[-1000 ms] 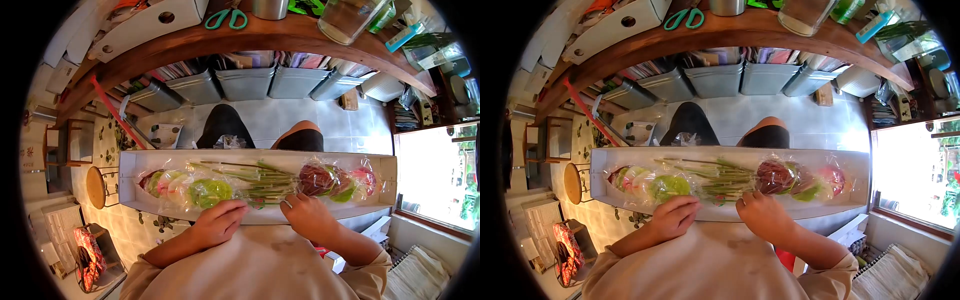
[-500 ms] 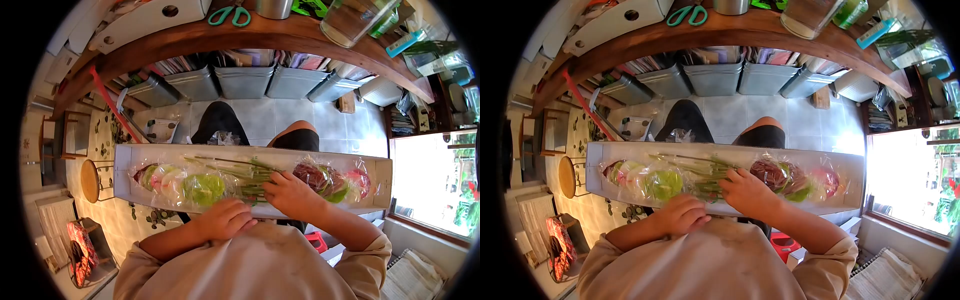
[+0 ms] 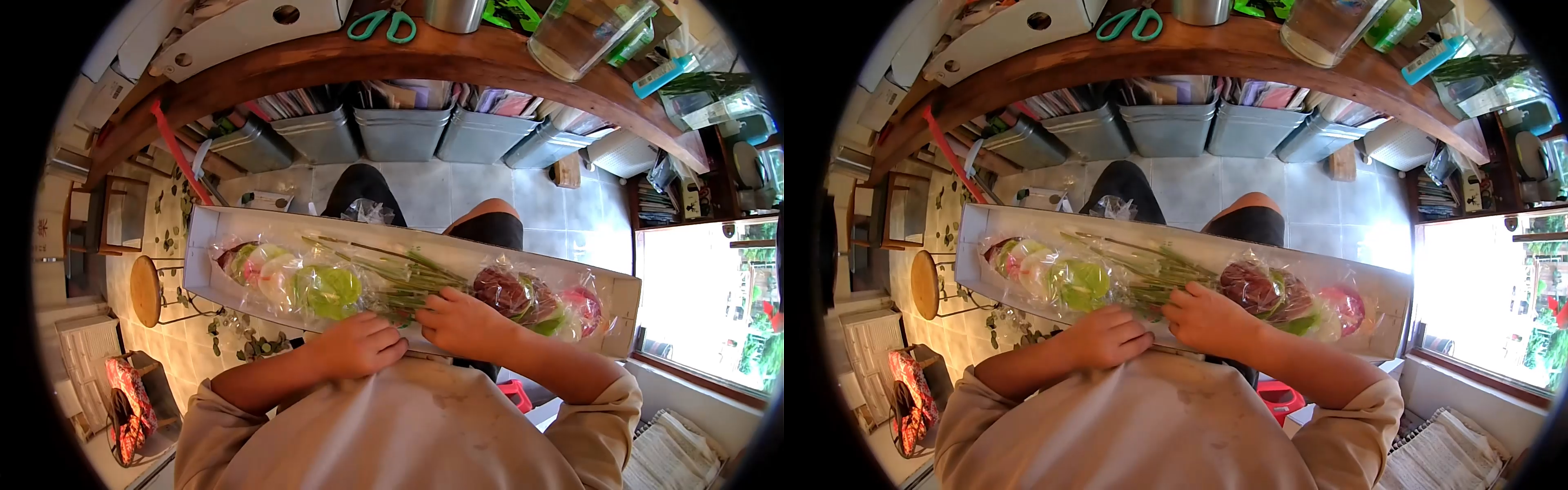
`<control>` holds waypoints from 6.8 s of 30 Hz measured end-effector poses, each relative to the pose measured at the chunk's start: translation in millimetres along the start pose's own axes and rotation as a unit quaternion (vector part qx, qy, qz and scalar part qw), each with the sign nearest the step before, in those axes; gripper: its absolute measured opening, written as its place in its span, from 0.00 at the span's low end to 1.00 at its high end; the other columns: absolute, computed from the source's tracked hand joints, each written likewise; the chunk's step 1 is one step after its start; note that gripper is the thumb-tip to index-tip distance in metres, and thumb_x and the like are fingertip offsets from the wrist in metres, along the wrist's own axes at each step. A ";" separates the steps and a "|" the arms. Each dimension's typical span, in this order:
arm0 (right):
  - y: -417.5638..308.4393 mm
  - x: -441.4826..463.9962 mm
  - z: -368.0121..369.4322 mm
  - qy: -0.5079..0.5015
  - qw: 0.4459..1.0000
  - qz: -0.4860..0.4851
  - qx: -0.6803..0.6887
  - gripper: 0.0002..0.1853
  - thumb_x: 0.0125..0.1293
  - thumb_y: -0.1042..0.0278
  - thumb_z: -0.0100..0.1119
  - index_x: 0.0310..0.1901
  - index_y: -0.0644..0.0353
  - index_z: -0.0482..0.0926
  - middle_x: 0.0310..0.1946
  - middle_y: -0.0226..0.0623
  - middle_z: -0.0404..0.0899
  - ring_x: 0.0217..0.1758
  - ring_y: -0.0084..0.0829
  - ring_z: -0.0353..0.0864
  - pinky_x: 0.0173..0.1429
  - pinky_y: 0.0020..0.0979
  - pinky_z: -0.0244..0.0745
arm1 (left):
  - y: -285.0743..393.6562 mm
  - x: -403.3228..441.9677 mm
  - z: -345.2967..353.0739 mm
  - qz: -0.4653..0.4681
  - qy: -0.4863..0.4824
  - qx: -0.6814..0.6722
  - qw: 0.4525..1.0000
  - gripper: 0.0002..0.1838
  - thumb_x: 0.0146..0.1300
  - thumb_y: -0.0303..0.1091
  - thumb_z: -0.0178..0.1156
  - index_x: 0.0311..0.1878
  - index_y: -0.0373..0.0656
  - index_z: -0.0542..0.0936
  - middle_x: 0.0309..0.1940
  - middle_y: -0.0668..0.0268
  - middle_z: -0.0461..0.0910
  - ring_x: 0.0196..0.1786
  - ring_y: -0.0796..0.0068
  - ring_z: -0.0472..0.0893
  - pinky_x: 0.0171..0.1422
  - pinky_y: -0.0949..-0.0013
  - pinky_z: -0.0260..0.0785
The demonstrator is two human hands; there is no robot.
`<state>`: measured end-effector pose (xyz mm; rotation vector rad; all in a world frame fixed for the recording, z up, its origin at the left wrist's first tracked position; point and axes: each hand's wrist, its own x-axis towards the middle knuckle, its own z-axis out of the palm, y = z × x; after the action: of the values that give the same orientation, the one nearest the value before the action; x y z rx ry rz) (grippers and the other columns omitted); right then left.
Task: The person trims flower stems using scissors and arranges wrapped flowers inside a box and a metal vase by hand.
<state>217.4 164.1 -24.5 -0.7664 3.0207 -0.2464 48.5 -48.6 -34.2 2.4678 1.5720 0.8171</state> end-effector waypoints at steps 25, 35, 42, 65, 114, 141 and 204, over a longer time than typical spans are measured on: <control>-17.7 7.4 4.1 -0.061 0.997 -0.037 0.015 0.05 0.53 0.61 0.65 0.25 0.48 0.87 0.28 0.21 0.83 0.55 0.29 0.76 0.62 0.31 0.67 | 11.0 1.8 6.5 -0.016 -0.054 0.017 0.998 0.07 0.57 0.33 0.61 0.38 0.45 0.82 0.29 0.72 0.76 0.37 0.73 0.77 0.44 0.67 0.68; 13.6 7.6 -57.9 -0.149 0.987 -0.026 0.061 0.04 0.57 0.66 0.64 0.32 0.48 0.87 0.37 0.17 0.83 0.58 0.31 0.76 0.67 0.37 0.67 | 8.6 8.7 5.1 -0.038 -0.072 -0.011 0.997 0.04 0.54 0.35 0.61 0.30 0.47 0.77 0.23 0.71 0.74 0.33 0.70 0.78 0.40 0.65 0.68; 56.6 -8.1 -53.5 -0.072 0.975 0.096 0.189 0.05 0.58 0.69 0.67 0.37 0.50 0.87 0.38 0.22 0.84 0.53 0.31 0.78 0.61 0.38 0.66 | 11.4 12.7 9.6 -0.018 -0.068 -0.001 0.998 0.05 0.54 0.35 0.61 0.30 0.46 0.77 0.23 0.69 0.75 0.31 0.67 0.78 0.39 0.65 0.70; -16.2 -70.5 -12.6 0.183 0.864 0.424 0.197 0.08 0.65 0.65 0.72 0.35 0.60 0.88 0.30 0.41 0.87 0.31 0.47 0.87 0.37 0.44 0.82 | -30.1 78.0 25.3 -0.121 0.018 -0.104 0.987 0.10 0.55 0.25 0.69 0.42 0.41 0.84 0.39 0.60 0.80 0.42 0.56 0.81 0.46 0.57 0.77; 37.0 -19.8 -5.9 0.219 0.944 0.246 0.007 0.24 0.54 0.46 0.77 0.46 0.54 0.87 0.57 0.30 0.84 0.70 0.38 0.77 0.72 0.48 0.70 | -29.7 53.4 -4.9 -0.375 0.006 -0.097 0.922 0.08 0.70 0.33 0.69 0.43 0.39 0.84 0.34 0.55 0.87 0.37 0.52 0.86 0.42 0.57 0.79; 25.3 -33.2 -41.8 0.203 0.909 0.355 0.085 0.16 0.57 0.64 0.75 0.48 0.55 0.87 0.52 0.32 0.86 0.59 0.39 0.83 0.66 0.46 0.73 | -54.5 80.6 -32.0 -0.040 0.065 -0.076 0.994 0.09 0.52 0.25 0.73 0.36 0.44 0.82 0.36 0.65 0.89 0.38 0.64 0.88 0.43 0.61 0.80; 75.4 -108.7 -53.6 0.243 0.679 0.452 0.526 0.17 0.71 0.82 0.61 0.60 0.69 0.84 0.44 0.39 0.89 0.52 0.23 0.85 0.57 0.28 0.81 | -78.0 102.0 -47.0 -0.232 0.548 -0.303 0.744 0.04 0.78 0.25 0.59 0.46 0.34 0.80 0.32 0.59 0.85 0.33 0.72 0.83 0.43 0.67 0.78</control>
<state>274.5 289.1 14.1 0.9616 2.3834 -2.0261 -4.9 66.6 16.6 0.9689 1.5704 2.3838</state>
